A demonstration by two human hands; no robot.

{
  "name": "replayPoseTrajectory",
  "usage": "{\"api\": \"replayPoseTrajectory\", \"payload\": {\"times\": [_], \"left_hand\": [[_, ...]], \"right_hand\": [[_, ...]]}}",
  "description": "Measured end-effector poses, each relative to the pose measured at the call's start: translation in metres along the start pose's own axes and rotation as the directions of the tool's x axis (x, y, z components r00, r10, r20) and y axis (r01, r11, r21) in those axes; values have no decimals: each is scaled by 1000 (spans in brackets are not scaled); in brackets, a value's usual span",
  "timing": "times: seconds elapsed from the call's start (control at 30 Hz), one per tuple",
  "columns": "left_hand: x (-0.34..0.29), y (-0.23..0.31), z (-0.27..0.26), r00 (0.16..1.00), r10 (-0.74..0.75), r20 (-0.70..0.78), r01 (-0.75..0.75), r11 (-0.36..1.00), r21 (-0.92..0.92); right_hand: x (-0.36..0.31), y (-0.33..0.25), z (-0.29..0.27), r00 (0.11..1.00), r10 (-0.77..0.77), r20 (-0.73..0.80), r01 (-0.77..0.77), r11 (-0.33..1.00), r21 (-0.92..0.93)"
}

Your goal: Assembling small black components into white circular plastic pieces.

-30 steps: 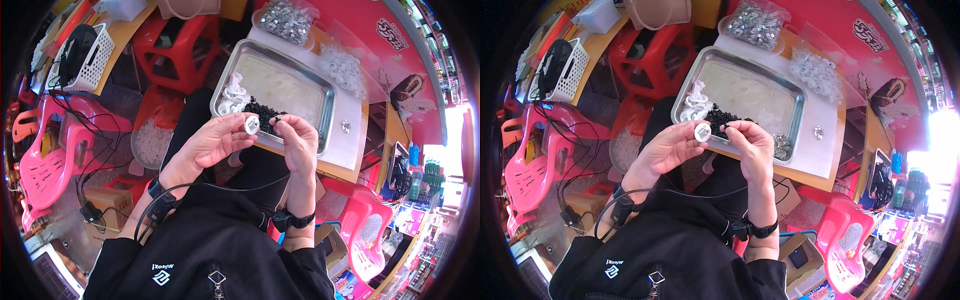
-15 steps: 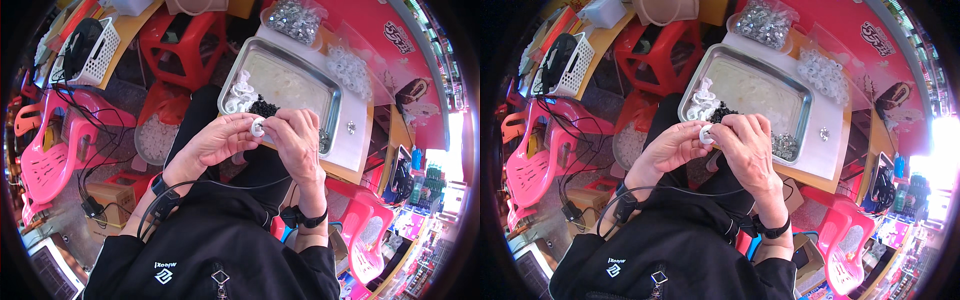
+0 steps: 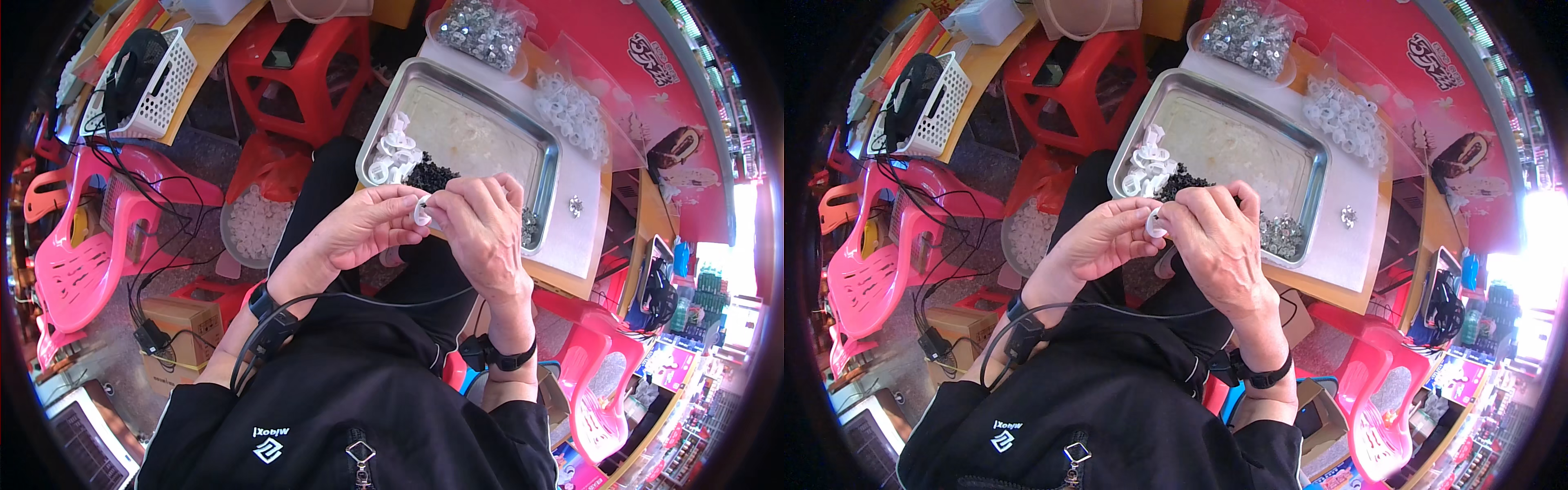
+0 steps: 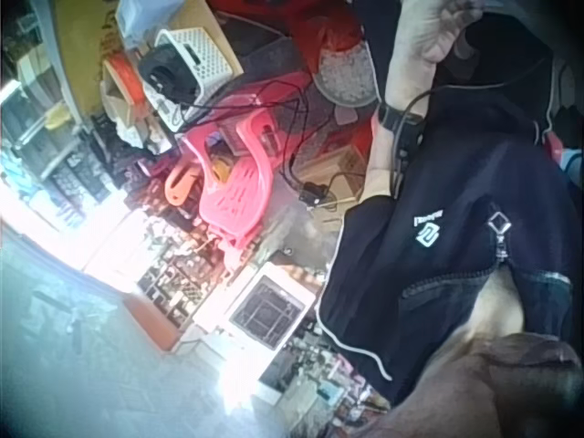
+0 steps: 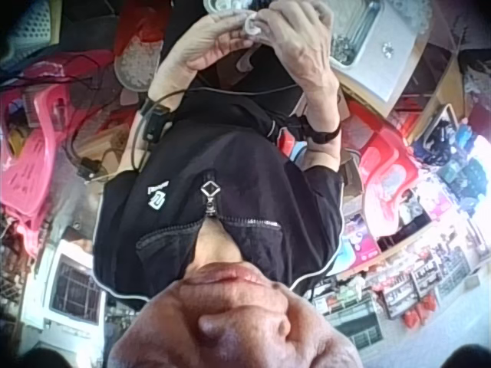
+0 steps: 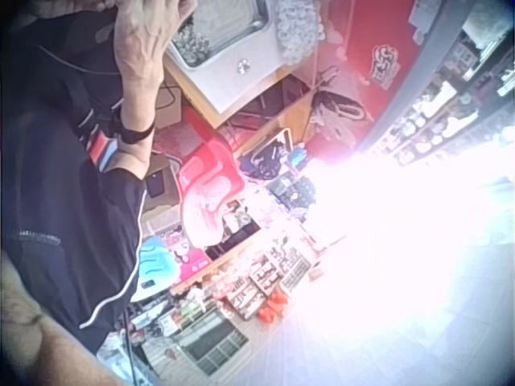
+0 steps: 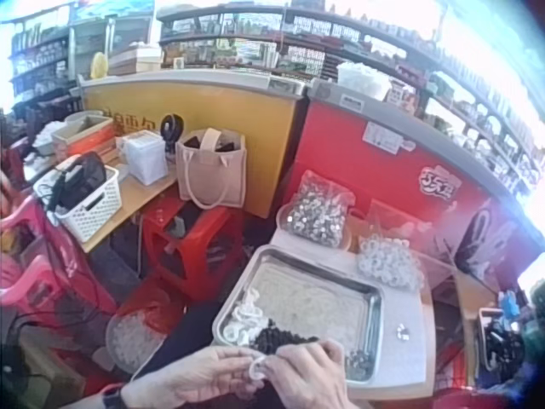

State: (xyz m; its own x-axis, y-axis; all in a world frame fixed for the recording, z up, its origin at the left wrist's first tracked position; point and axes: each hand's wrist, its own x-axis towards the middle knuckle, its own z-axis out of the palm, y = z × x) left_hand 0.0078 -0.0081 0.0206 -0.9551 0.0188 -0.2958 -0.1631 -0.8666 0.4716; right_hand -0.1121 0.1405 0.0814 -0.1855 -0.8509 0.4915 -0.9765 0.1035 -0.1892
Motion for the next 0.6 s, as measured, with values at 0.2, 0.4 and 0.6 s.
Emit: {"api": "replayPoseTrajectory", "payload": {"times": [0.2,0.4,0.6], "left_hand": [[2,-4,-6,1000,-16,0,16,1000,-14],[5,-9,-18,999,-32,16,33,999,-24],[6,-4,-13,998,-1,66,9,993,-119]], "right_hand": [[2,1,0,998,-59,18,60,997,-50],[0,8,10,998,-4,70,-1,998,70],[-10,4,17,684,563,464,-684,274,676]]}}
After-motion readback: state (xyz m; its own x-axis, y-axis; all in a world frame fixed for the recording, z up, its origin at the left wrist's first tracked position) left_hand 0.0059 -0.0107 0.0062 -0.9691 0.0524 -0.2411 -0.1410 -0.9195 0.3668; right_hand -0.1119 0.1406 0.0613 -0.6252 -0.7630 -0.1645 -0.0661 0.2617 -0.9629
